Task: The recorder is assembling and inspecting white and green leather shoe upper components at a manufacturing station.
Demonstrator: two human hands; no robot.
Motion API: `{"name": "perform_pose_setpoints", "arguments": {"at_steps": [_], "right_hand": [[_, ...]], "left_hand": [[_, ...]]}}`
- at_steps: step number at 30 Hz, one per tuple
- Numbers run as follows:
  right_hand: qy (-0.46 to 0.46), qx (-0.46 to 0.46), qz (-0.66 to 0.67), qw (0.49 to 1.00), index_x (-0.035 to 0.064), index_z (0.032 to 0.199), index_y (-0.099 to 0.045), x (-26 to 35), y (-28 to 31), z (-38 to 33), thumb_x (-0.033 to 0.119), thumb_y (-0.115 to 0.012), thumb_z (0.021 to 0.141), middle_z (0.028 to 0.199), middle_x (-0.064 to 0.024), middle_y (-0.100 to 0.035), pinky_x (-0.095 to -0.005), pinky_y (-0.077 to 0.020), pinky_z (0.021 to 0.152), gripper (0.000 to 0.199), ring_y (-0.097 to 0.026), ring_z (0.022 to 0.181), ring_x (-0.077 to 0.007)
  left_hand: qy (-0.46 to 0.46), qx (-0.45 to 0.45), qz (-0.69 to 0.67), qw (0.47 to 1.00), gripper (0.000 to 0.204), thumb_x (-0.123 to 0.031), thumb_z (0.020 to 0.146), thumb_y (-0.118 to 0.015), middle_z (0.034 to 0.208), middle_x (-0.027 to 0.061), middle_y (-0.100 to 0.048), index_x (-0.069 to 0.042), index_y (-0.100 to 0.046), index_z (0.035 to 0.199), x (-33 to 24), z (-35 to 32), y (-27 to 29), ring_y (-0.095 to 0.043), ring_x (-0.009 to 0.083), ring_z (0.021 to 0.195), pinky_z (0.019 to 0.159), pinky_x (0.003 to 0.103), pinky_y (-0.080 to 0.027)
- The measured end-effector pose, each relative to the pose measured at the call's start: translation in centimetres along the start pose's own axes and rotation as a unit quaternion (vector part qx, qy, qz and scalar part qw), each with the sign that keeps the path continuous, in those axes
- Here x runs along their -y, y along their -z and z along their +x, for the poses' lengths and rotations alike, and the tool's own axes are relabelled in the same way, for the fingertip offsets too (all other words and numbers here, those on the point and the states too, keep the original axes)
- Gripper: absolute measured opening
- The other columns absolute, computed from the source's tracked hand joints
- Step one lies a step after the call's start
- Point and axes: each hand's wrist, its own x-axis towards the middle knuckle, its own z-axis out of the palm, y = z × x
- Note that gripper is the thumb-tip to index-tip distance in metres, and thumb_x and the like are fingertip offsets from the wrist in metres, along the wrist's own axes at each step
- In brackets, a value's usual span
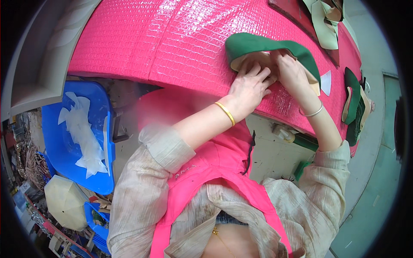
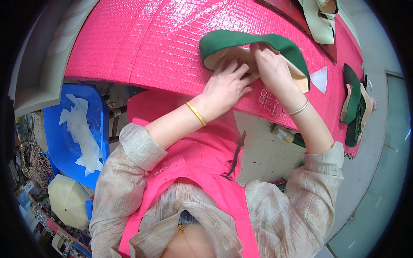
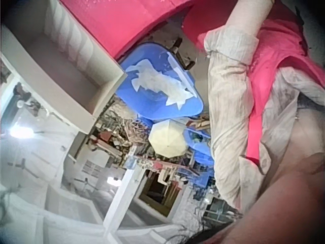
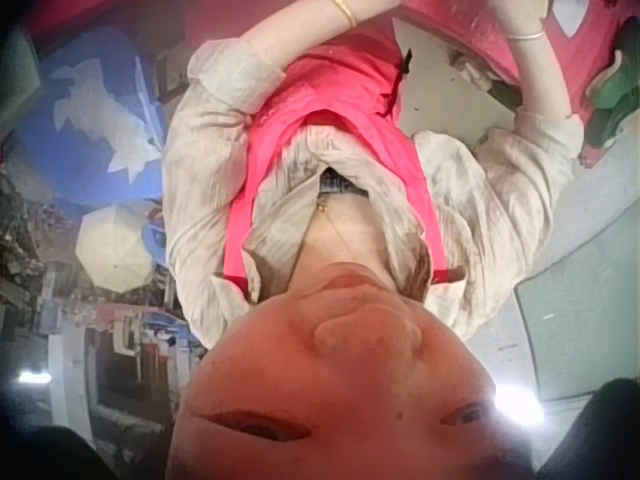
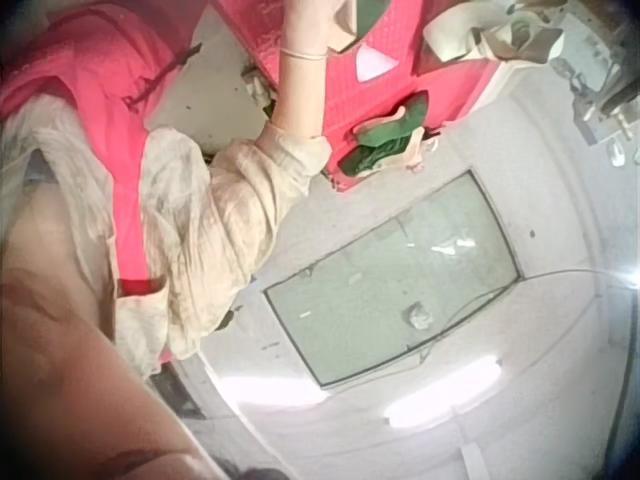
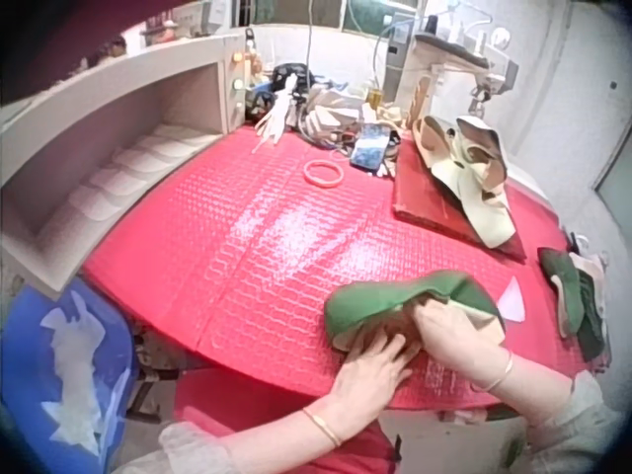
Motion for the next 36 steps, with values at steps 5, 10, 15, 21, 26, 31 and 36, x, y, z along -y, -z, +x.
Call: {"name": "perform_pose_setpoints", "arguments": {"at_steps": [5, 10, 15, 21, 26, 31, 36], "right_hand": [[0.239, -0.037, 0.103, 0.965, 0.0014, 0.115, -0.047, 4.5, 2.3, -0.8, 0.005, -0.052, 0.072, 0.110, -0.0160, -0.052, -0.0327, -0.0446, 0.083, 0.044, -0.052, 0.103, -0.0297], [0.091, -0.019, 0.125, 0.988, 0.0021, 0.126, -0.037, 4.8, -2.3, -4.4, 0.023, -0.052, 0.082, 0.123, -0.0221, -0.042, -0.0422, -0.0312, 0.097, 0.052, -0.040, 0.113, -0.0382], [0.135, -0.089, 0.167, 0.973, 0.0029, 0.122, -0.043, 6.9, -3.2, -1.4, 0.021, -0.056, 0.079, 0.123, -0.0148, -0.045, -0.0378, -0.0349, 0.095, 0.049, -0.044, 0.112, -0.0295], [0.072, -0.042, 0.262, 0.961, 0.0080, 0.127, -0.040, 8.1, -3.8, -0.7, 0.027, -0.057, 0.078, 0.128, -0.0110, -0.042, -0.0394, -0.0348, 0.091, 0.055, -0.043, 0.112, -0.0282], [0.043, -0.075, 0.104, 0.991, 0.0177, 0.128, -0.041, 10.6, -3.4, 0.8, 0.035, -0.058, 0.076, 0.128, -0.0024, -0.041, -0.0390, -0.0318, 0.090, 0.057, -0.040, 0.113, -0.0239], [0.216, -0.046, -0.049, 0.974, 0.0120, 0.097, -0.059, 7.2, -0.9, 0.8, 0.020, -0.053, 0.075, 0.097, -0.0008, -0.058, -0.0397, -0.0347, 0.087, 0.025, -0.049, 0.096, -0.0211], [0.303, 0.103, -0.291, 0.901, 0.0042, 0.087, -0.059, 3.8, 5.3, -1.7, 0.015, -0.049, 0.074, 0.086, -0.0067, -0.058, -0.0385, -0.0272, 0.099, 0.021, -0.051, 0.094, -0.0212]], "left_hand": [[0.006, 0.106, 0.097, 0.990, 0.025, -0.016, 0.075, -0.053, 0.093, 0.0141, -0.056, -0.003, -0.060, 0.095, 0.4, -0.5, -0.5, -0.051, 0.0269, 0.096, 0.090, 0.042, -0.036], [-0.093, 0.109, 0.071, 0.987, 0.021, -0.014, 0.071, -0.050, 0.085, 0.0118, -0.057, -0.001, -0.063, 0.082, 5.9, -3.6, 8.0, -0.053, 0.0228, 0.090, 0.085, 0.028, -0.038], [-0.225, 0.119, 0.338, 0.906, 0.027, -0.013, 0.068, -0.050, 0.079, 0.0131, -0.058, 0.004, -0.063, 0.084, 5.5, -3.2, 9.3, -0.053, 0.0230, 0.091, 0.090, 0.033, -0.037], [-0.147, 0.157, 0.321, 0.922, 0.032, -0.012, 0.068, -0.051, 0.076, 0.0136, -0.059, 0.008, -0.057, 0.091, 8.5, -3.3, 10.4, -0.056, 0.0225, 0.088, 0.084, 0.030, -0.040], [-0.212, 0.149, 0.298, 0.919, 0.026, -0.011, 0.068, -0.050, 0.080, 0.0138, -0.057, 0.007, -0.057, 0.086, 9.1, -3.3, 10.5, -0.055, 0.0223, 0.089, 0.080, 0.028, -0.041], [-0.206, 0.052, 0.168, 0.963, 0.024, -0.010, 0.072, -0.050, 0.092, 0.0171, -0.056, 0.006, -0.055, 0.090, 8.0, -3.4, 10.2, -0.054, 0.0255, 0.095, 0.085, 0.034, -0.043], [-0.190, 0.123, 0.183, 0.957, 0.033, -0.012, 0.071, -0.050, 0.096, 0.0197, -0.056, 0.008, -0.053, 0.097, 1.2, -4.9, 6.6, -0.054, 0.0298, 0.092, 0.085, 0.034, -0.043]]}}
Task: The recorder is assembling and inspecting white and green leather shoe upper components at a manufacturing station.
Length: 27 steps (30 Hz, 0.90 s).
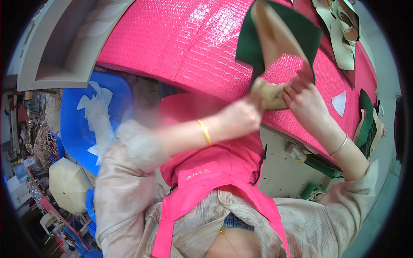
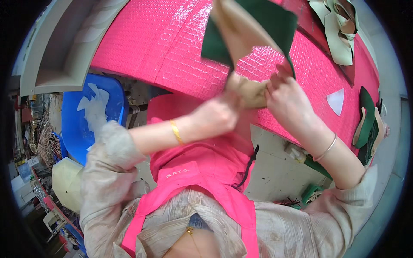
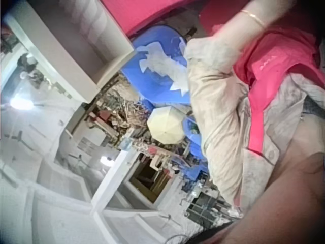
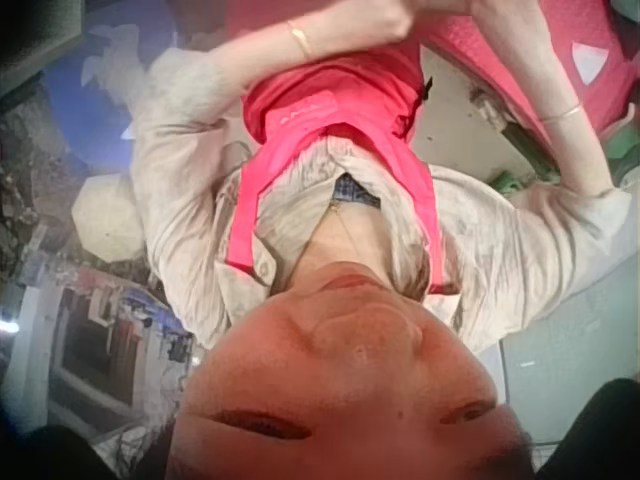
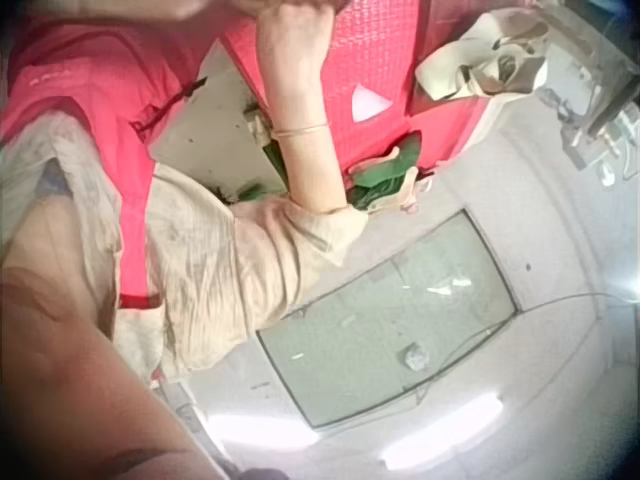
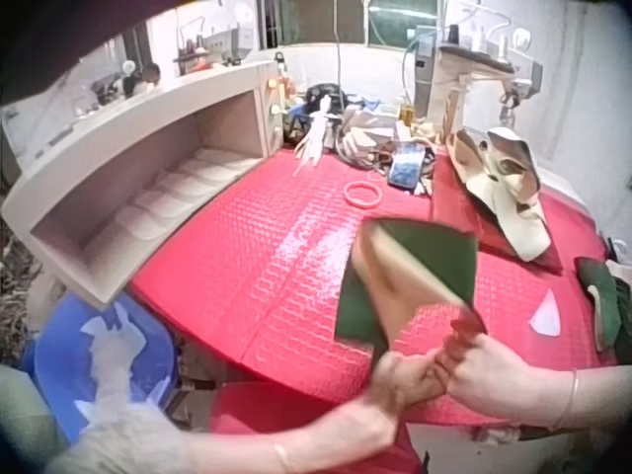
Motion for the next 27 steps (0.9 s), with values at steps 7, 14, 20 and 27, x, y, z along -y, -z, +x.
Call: {"name": "perform_pose_setpoints", "arguments": {"at_steps": [7, 14, 20, 27], "right_hand": [[-0.013, 0.030, 0.044, 0.999, 0.0026, 0.101, -0.058, 1.6, -0.1, -1.8, 0.015, -0.049, 0.074, 0.097, -0.0051, -0.058, -0.0320, -0.0361, 0.090, 0.031, -0.052, 0.092, -0.0189], [-0.025, 0.099, 0.049, 0.994, 0.0026, 0.099, -0.059, 1.7, 0.9, -1.2, 0.015, -0.051, 0.072, 0.093, -0.0034, -0.059, -0.0317, -0.0361, 0.089, 0.031, -0.051, 0.092, -0.0164], [-0.056, 0.016, 0.076, 0.995, 0.0015, 0.095, -0.060, 2.1, -0.8, -1.9, 0.014, -0.051, 0.072, 0.094, -0.0051, -0.059, -0.0321, -0.0334, 0.092, 0.027, -0.050, 0.095, -0.0167], [-0.051, 0.143, 0.072, 0.986, 0.0039, 0.095, -0.060, 1.4, 0.3, -0.6, 0.013, -0.051, 0.071, 0.095, -0.0035, -0.058, -0.0317, -0.0349, 0.089, 0.027, -0.050, 0.095, -0.0170]], "left_hand": [[0.121, -0.103, -0.241, 0.957, 0.035, -0.020, 0.078, -0.054, 0.117, 0.0130, -0.047, -0.001, -0.049, 0.107, 0.7, 0.1, -3.1, -0.042, 0.0260, 0.113, 0.092, 0.035, -0.038], [0.145, -0.142, -0.275, 0.940, 0.035, -0.021, 0.077, -0.054, 0.118, 0.0118, -0.046, -0.003, -0.048, 0.107, 0.0, 1.0, -2.4, -0.041, 0.0247, 0.115, 0.092, 0.034, -0.036], [0.115, -0.074, -0.107, 0.985, 0.041, -0.022, 0.076, -0.052, 0.119, 0.0111, -0.046, -0.002, -0.050, 0.112, -1.1, 2.1, -2.6, -0.037, 0.0217, 0.117, 0.096, 0.033, -0.031], [0.146, -0.169, -0.222, 0.949, 0.037, -0.018, 0.076, -0.053, 0.113, 0.0079, -0.052, -0.001, -0.051, 0.108, -1.2, 2.3, -3.9, -0.044, 0.0214, 0.110, 0.094, 0.032, -0.033]]}}
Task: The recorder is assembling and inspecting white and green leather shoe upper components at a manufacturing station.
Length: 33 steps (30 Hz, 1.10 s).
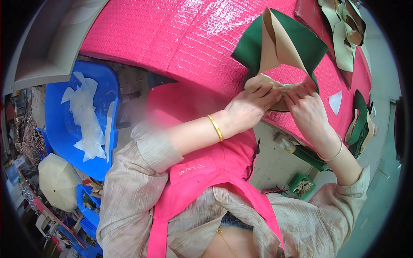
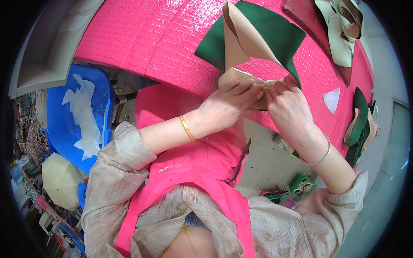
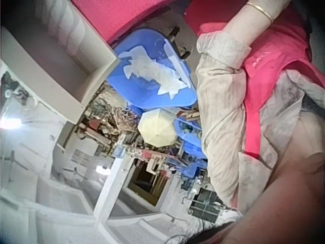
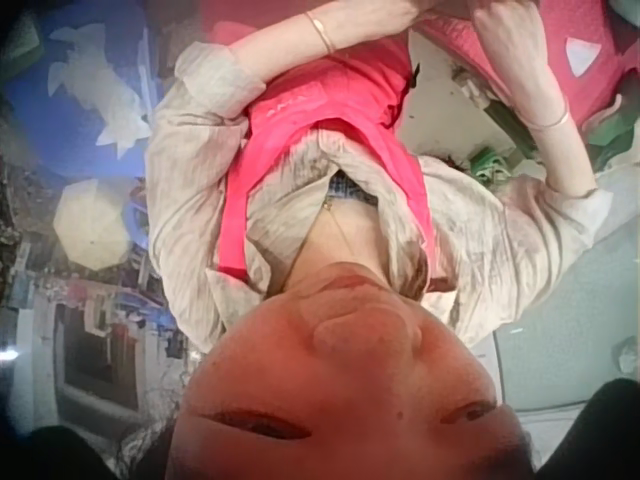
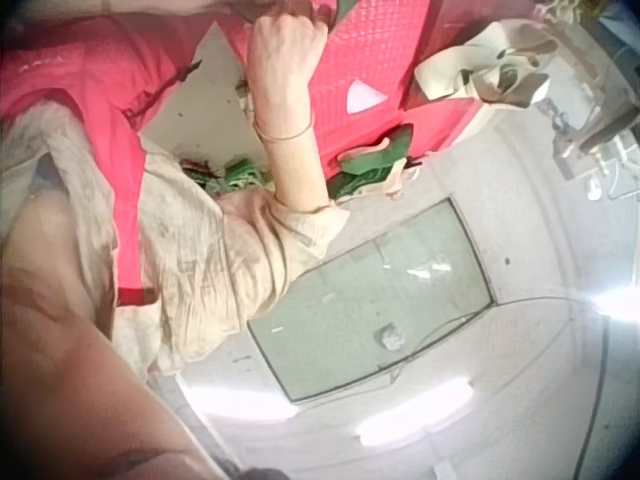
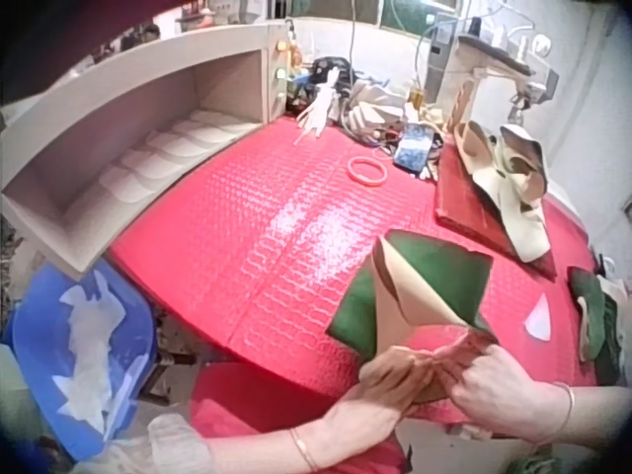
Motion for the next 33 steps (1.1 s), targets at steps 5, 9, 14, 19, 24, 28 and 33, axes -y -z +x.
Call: {"name": "perform_pose_setpoints", "arguments": {"at_steps": [5, 9, 14, 19, 24, 28, 33], "right_hand": [[0.008, -0.093, 0.029, 0.995, 0.0043, 0.091, -0.060, -0.8, -1.0, -0.6, 0.012, -0.052, 0.069, 0.094, -0.0042, -0.059, -0.0280, -0.0391, 0.078, 0.024, -0.051, 0.091, -0.0158], [0.028, -0.056, 0.020, 0.998, 0.0049, 0.091, -0.060, -1.7, -1.1, -0.1, 0.011, -0.052, 0.069, 0.094, -0.0040, -0.059, -0.0272, -0.0403, 0.073, 0.024, -0.053, 0.089, -0.0153], [0.026, -0.104, 0.034, 0.994, 0.0055, 0.086, -0.059, -2.2, -1.1, -0.1, 0.010, -0.052, 0.070, 0.084, -0.0040, -0.061, -0.0279, -0.0407, 0.072, 0.019, -0.057, 0.080, -0.0158], [0.074, 0.048, 0.033, 0.996, 0.0063, 0.089, -0.060, -3.7, 5.9, 1.2, 0.007, -0.053, 0.070, 0.088, -0.0063, -0.061, -0.0324, -0.0372, 0.090, 0.020, -0.058, 0.084, -0.0173], [-0.160, -0.543, 0.456, 0.686, 0.0020, 0.098, -0.057, -4.0, 6.5, 4.4, 0.016, -0.057, 0.082, 0.092, -0.0110, -0.059, -0.0289, -0.0409, 0.082, 0.022, -0.055, 0.088, -0.0172], [-0.187, -0.493, 0.537, 0.659, -0.0019, 0.060, -0.056, 0.7, 4.7, 8.1, 0.027, -0.047, 0.090, 0.042, -0.0077, -0.040, -0.0287, -0.0280, 0.038, 0.042, -0.037, 0.038, -0.0074], [-0.056, -0.577, 0.370, 0.726, 0.0045, 0.062, -0.057, 0.9, 7.3, 7.7, 0.018, -0.055, 0.083, 0.045, -0.0082, -0.044, -0.0318, -0.0368, 0.044, 0.025, -0.045, 0.038, -0.0216]], "left_hand": [[-0.002, 0.050, 0.045, 0.998, 0.036, -0.015, 0.073, -0.053, 0.113, 0.0085, -0.052, -0.001, -0.053, 0.106, -0.5, 0.9, 0.8, -0.045, 0.0213, 0.109, 0.092, 0.032, -0.035], [0.002, 0.085, 0.084, 0.993, 0.038, -0.016, 0.071, -0.055, 0.113, 0.0088, -0.052, -0.002, -0.054, 0.107, -0.6, 1.5, 0.4, -0.046, 0.0209, 0.108, 0.091, 0.032, -0.035], [-0.012, 0.005, 0.057, 0.998, 0.040, -0.023, 0.071, -0.059, 0.111, 0.0084, -0.053, -0.001, -0.055, 0.105, -0.7, 1.3, 0.6, -0.047, 0.0206, 0.105, 0.088, 0.031, -0.037], [0.205, 0.108, -0.160, 0.960, 0.035, -0.033, 0.069, -0.066, 0.091, 0.0105, -0.061, -0.002, -0.062, 0.085, -1.0, 5.3, 2.8, -0.056, 0.0237, 0.085, 0.073, 0.036, -0.044], [0.319, -0.208, -0.784, 0.491, 0.027, -0.007, 0.075, -0.065, 0.092, 0.0034, -0.060, 0.001, -0.056, 0.100, -0.4, 4.8, 5.4, -0.057, 0.0134, 0.085, 0.080, 0.027, -0.043], [0.344, -0.279, -0.829, 0.342, 0.025, -0.007, 0.080, -0.059, 0.101, 0.0040, -0.059, -0.002, -0.054, 0.105, -0.4, 2.7, 7.7, -0.055, 0.0137, 0.093, 0.086, 0.027, -0.042], [0.239, -0.231, -0.865, 0.376, 0.029, -0.019, 0.085, -0.055, 0.108, 0.0043, -0.057, -0.006, -0.051, 0.111, 0.0, -1.0, 8.3, -0.052, 0.0149, 0.102, 0.093, 0.032, -0.037]]}}
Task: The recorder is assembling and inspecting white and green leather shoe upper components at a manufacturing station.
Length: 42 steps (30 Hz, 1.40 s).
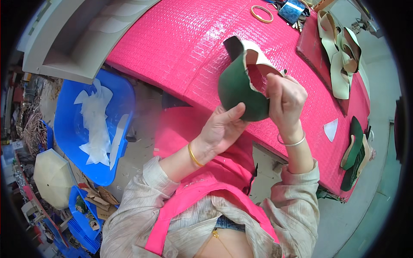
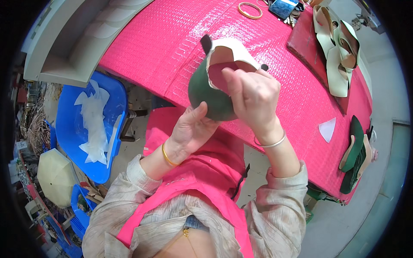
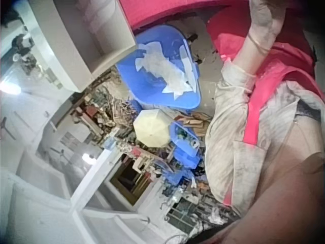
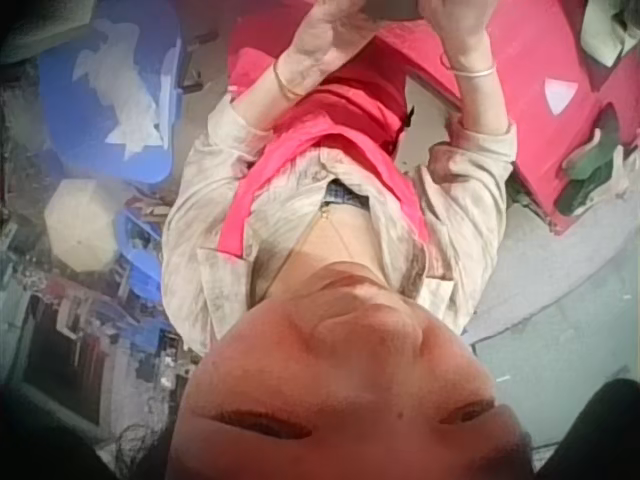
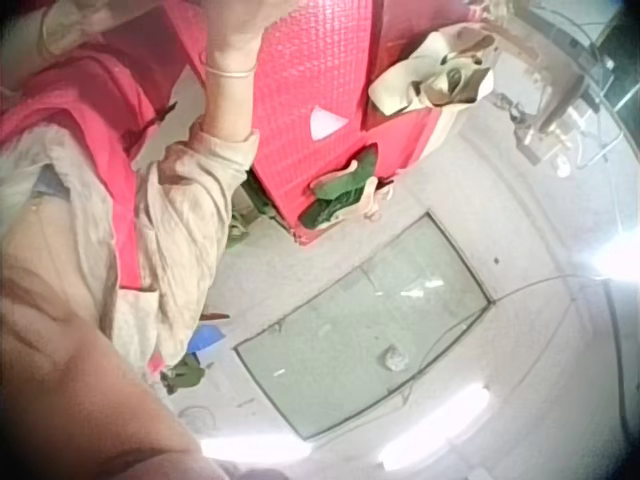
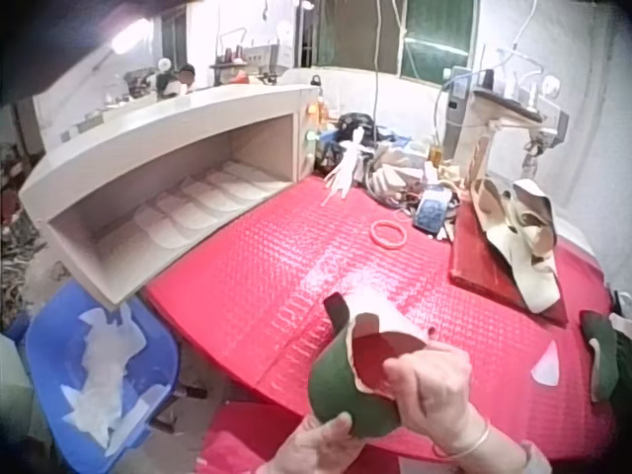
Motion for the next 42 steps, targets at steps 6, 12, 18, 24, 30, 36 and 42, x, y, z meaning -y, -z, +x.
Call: {"name": "perform_pose_setpoints", "arguments": {"at_steps": [6, 12, 18, 24, 30, 36, 42], "right_hand": [[-0.004, 0.282, 0.105, 0.954, 0.0069, 0.079, -0.056, -2.4, 1.2, -3.1, 0.012, -0.063, 0.071, 0.083, -0.0084, -0.053, -0.0348, -0.0433, 0.067, 0.012, -0.053, 0.075, -0.0248], [-0.083, 0.223, -0.116, 0.964, 0.0035, 0.083, -0.054, -2.6, -3.4, 0.5, 0.011, -0.063, 0.068, 0.084, -0.0090, -0.052, -0.0352, -0.0426, 0.075, 0.018, -0.053, 0.084, -0.0243], [0.186, 0.274, -0.113, 0.937, 0.0049, 0.073, -0.053, -3.3, -4.0, -0.8, 0.006, -0.057, 0.066, 0.078, -0.0084, -0.052, -0.0339, -0.0445, 0.073, 0.008, -0.053, 0.081, -0.0239], [-0.223, 0.000, 0.223, 0.949, 0.0011, 0.082, -0.054, -5.1, 1.4, -5.6, -0.010, -0.052, 0.067, 0.081, -0.0084, -0.056, -0.0277, -0.0472, 0.064, 0.019, -0.058, 0.072, -0.0193], [-0.290, 0.084, 0.173, 0.938, -0.0012, 0.095, -0.054, -6.3, -1.0, -3.6, -0.010, -0.048, 0.074, 0.081, -0.0053, -0.057, -0.0258, -0.0453, 0.066, 0.024, -0.056, 0.076, -0.0143], [-0.402, 0.176, 0.267, 0.858, -0.0013, 0.098, -0.056, -9.7, 3.1, -6.4, -0.008, -0.046, 0.078, 0.084, -0.0031, -0.057, -0.0230, -0.0451, 0.072, 0.024, -0.055, 0.080, -0.0104], [-0.108, 0.324, -0.006, 0.940, 0.0027, 0.108, -0.053, -6.5, 1.0, -4.2, -0.008, -0.049, 0.071, 0.089, -0.0114, -0.055, -0.0249, -0.0438, 0.074, 0.039, -0.055, 0.082, -0.0151]], "left_hand": [[0.195, -0.167, 0.329, 0.909, 0.044, -0.025, 0.089, -0.049, 0.122, 0.0066, -0.047, -0.004, -0.039, 0.126, -5.6, -4.7, 4.4, -0.046, 0.0169, 0.108, 0.088, 0.034, -0.042], [-0.273, -0.120, 0.808, 0.509, 0.026, -0.018, 0.083, -0.056, 0.090, 0.0141, -0.062, 0.003, -0.059, 0.099, -11.5, 3.9, -0.5, -0.058, 0.0153, 0.085, 0.073, 0.026, -0.045], [0.095, -0.106, 0.815, 0.562, 0.045, -0.035, 0.068, -0.068, 0.085, 0.0221, -0.062, 0.005, -0.062, 0.085, -11.3, 15.0, 4.5, -0.061, 0.0316, 0.084, 0.072, 0.038, -0.047], [-0.022, -0.006, 0.831, 0.556, 0.038, -0.029, 0.067, -0.071, 0.078, 0.0176, -0.060, 0.002, -0.060, 0.084, -10.2, 13.7, 0.7, -0.059, 0.0273, 0.076, 0.067, 0.036, -0.046], [-0.127, 0.114, 0.940, 0.295, 0.036, -0.037, 0.068, -0.066, 0.074, 0.0117, -0.055, -0.003, -0.056, 0.078, -4.0, 8.9, -6.8, -0.057, 0.0264, 0.076, 0.065, 0.038, -0.046], [-0.085, 0.023, 0.928, 0.361, 0.016, -0.002, 0.068, -0.054, 0.082, 0.0135, -0.048, -0.005, -0.049, 0.083, -7.0, 4.7, -0.2, -0.055, 0.0335, 0.072, 0.059, 0.042, -0.044], [-0.096, 0.032, 0.912, 0.397, 0.019, -0.007, 0.069, -0.058, 0.082, 0.0137, -0.047, -0.005, -0.050, 0.086, -5.2, 3.8, -0.1, -0.054, 0.0335, 0.071, 0.061, 0.043, -0.043]]}}
